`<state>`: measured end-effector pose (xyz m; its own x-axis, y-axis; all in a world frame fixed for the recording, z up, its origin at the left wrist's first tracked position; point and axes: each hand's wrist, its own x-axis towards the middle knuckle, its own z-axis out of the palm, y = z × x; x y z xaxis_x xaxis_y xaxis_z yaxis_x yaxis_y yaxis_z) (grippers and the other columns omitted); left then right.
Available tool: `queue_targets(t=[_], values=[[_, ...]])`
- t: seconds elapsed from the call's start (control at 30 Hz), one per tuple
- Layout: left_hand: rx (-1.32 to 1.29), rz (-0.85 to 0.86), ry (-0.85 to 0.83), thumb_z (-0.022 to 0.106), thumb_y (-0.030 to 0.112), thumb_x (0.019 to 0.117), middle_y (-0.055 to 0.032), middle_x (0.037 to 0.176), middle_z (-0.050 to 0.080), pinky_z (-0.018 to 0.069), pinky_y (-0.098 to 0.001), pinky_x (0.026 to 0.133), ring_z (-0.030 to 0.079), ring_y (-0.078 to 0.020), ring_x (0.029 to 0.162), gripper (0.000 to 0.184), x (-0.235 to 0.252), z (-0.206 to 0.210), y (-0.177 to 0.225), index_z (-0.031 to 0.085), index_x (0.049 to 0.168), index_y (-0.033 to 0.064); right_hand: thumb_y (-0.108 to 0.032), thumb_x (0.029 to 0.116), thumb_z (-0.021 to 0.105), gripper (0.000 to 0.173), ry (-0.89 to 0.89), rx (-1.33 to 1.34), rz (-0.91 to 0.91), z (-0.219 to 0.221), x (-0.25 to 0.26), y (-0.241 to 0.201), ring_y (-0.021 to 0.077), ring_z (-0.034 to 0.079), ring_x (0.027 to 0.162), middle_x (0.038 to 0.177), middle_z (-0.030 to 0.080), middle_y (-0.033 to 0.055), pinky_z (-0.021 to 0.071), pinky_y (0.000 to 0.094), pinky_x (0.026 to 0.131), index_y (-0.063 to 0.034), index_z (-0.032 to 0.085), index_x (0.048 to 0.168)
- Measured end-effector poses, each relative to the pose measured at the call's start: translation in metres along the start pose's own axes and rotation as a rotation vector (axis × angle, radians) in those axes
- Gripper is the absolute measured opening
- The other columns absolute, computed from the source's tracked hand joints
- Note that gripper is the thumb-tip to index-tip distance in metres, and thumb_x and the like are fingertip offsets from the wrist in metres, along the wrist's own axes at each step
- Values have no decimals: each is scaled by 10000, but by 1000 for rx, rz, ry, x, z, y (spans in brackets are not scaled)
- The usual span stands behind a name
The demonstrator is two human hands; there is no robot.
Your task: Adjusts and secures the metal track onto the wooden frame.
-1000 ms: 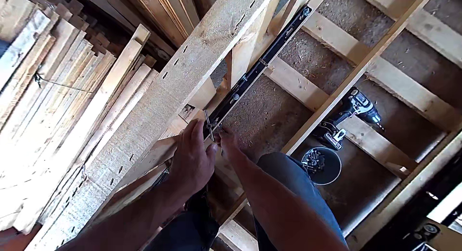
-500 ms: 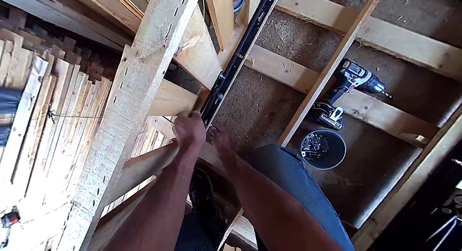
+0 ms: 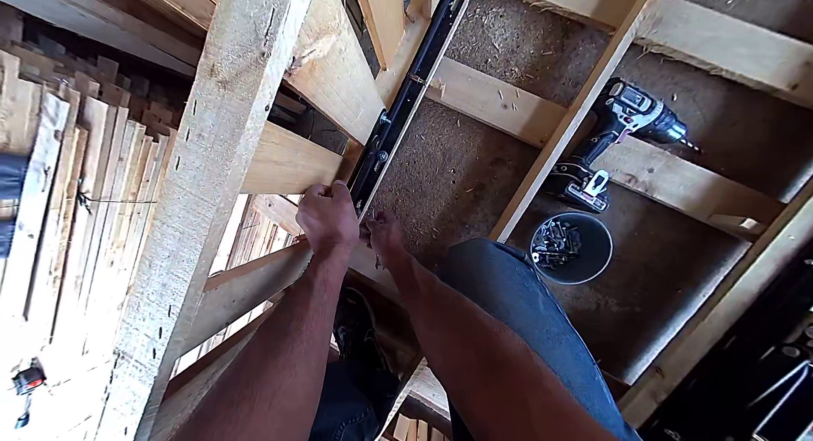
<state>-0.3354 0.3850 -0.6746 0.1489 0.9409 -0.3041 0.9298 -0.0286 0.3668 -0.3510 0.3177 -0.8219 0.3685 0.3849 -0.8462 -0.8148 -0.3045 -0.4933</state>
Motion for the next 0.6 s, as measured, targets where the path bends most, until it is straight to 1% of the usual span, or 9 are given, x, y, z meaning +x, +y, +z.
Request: queue_targets(t=[0.07,0.1,0.2,0.3,0.37,0.4,0.47,0.53,0.6], values=[[4,1,-2,582,367,1010,-113,817,648,480,-541,729,637,-287,820,333,0,0,1,683,869,83,-155,1060,544,202,-43,19,-8,1,-4,-3,202,670,778,974,700,122,553,373,659,-52,606,1222],[5,1,-5,580,367,1011,-114,822,651,481,-544,736,639,-290,827,333,0,0,1,686,877,81,-148,1062,528,249,-61,39,-19,2,-5,-3,189,655,799,994,695,112,539,363,672,-67,620,1279],[9,0,-6,572,362,1014,-111,819,656,482,-538,735,644,-284,826,333,0,1,1,688,888,75,-177,1087,476,322,-57,135,-11,8,-8,3,119,557,666,906,649,52,450,282,559,-131,629,1366],[6,7,12,576,362,1008,-93,778,635,472,-519,701,630,-262,778,333,-1,2,1,668,849,86,-222,1098,462,313,-45,256,51,13,-8,11,120,556,669,876,638,36,446,288,569,-149,641,1346],[13,8,12,580,360,1008,-91,778,633,473,-520,702,629,-263,777,330,0,2,1,666,846,86,-229,1094,463,300,-41,344,73,17,-5,13,118,539,627,814,603,22,430,273,522,-141,635,1324],[17,3,6,577,358,1011,-101,794,640,476,-527,714,634,-273,795,331,0,2,1,672,865,77,-245,1093,460,318,-50,362,82,18,-4,11,116,534,617,806,599,22,428,270,516,-140,625,1344],[33,-8,-7,574,365,1015,-126,837,659,488,-550,747,646,-297,839,338,0,0,3,687,913,63,-274,1094,463,338,-69,346,97,17,0,7,119,530,616,827,614,32,433,280,529,-142,621,1361],[46,-3,2,577,363,1013,-124,829,657,484,-545,740,645,-293,829,331,0,1,3,686,907,69,-276,1089,458,344,-84,334,119,16,6,5,131,535,622,870,631,49,444,297,536,-143,619,1363],[53,1,8,576,356,1009,-117,813,653,481,-542,729,645,-288,813,326,0,1,3,683,892,71,-296,1090,446,338,-86,319,143,16,10,7,139,538,621,866,626,48,455,306,538,-131,630,1320]])
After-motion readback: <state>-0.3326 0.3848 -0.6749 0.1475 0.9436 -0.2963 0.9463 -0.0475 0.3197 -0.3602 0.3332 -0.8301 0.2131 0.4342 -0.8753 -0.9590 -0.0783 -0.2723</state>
